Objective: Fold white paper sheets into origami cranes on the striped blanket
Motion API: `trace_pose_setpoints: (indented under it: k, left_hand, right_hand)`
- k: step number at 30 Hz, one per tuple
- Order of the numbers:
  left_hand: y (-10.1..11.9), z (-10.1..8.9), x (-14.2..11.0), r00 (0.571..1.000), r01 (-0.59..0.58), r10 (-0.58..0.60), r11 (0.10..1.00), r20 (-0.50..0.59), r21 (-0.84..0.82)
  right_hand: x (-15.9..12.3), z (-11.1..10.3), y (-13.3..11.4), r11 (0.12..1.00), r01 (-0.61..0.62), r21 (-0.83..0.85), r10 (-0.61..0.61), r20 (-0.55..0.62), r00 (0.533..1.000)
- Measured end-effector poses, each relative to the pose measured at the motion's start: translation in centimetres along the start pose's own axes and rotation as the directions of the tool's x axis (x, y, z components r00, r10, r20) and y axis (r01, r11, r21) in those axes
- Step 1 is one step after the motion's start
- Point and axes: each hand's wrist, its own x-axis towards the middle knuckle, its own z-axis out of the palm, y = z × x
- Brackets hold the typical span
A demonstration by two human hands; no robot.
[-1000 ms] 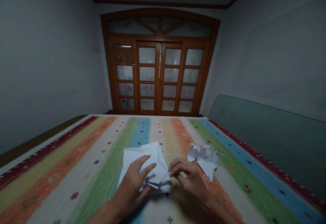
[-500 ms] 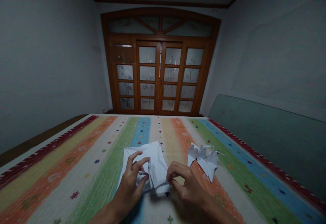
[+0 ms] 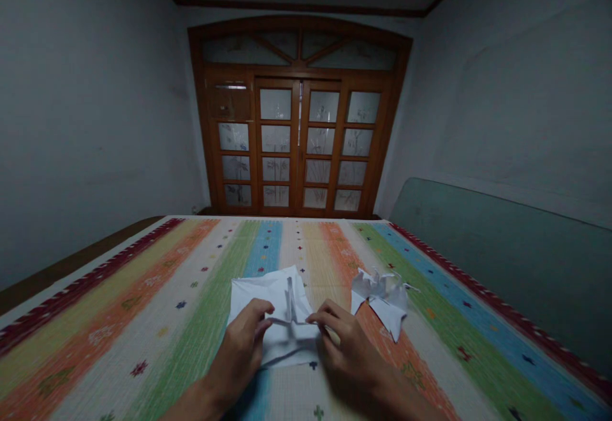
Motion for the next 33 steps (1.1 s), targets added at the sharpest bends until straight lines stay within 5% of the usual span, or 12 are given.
trace_pose_setpoints:
  k: [7,17,23,28,31,33]
  left_hand:
    - [0.5,-0.2,-0.2,0.985,-0.090,0.090,0.996,0.150,-0.007]
    - [1.7,0.4,-0.4,0.982,-0.172,0.171,0.985,0.075,0.005]
    - [2.5,0.7,-1.2,0.963,-0.235,0.239,0.971,0.123,-0.045]
    - [2.7,1.2,-1.7,0.926,-0.304,0.315,0.949,0.208,-0.083]
    - [2.9,1.4,-1.7,0.921,-0.280,0.311,0.947,0.233,-0.159]
    - [3.1,1.4,-1.6,0.954,-0.155,0.203,0.964,0.221,-0.218]
  right_hand:
    - [-0.2,0.2,0.5,1.000,-0.019,-0.017,0.018,-0.049,0.999]
    - [-0.4,1.3,-2.4,0.981,-0.183,0.065,0.178,0.080,0.981]
    - [0.2,2.2,-3.2,0.809,-0.396,0.434,0.411,0.064,0.909]
    - [0.5,2.9,-2.3,0.591,-0.395,0.703,0.510,0.053,0.858]
    - [0.6,2.8,-1.8,0.576,-0.373,0.727,0.524,0.021,0.851]
    - [0.7,2.8,-1.6,0.586,-0.371,0.720,0.531,0.004,0.848]
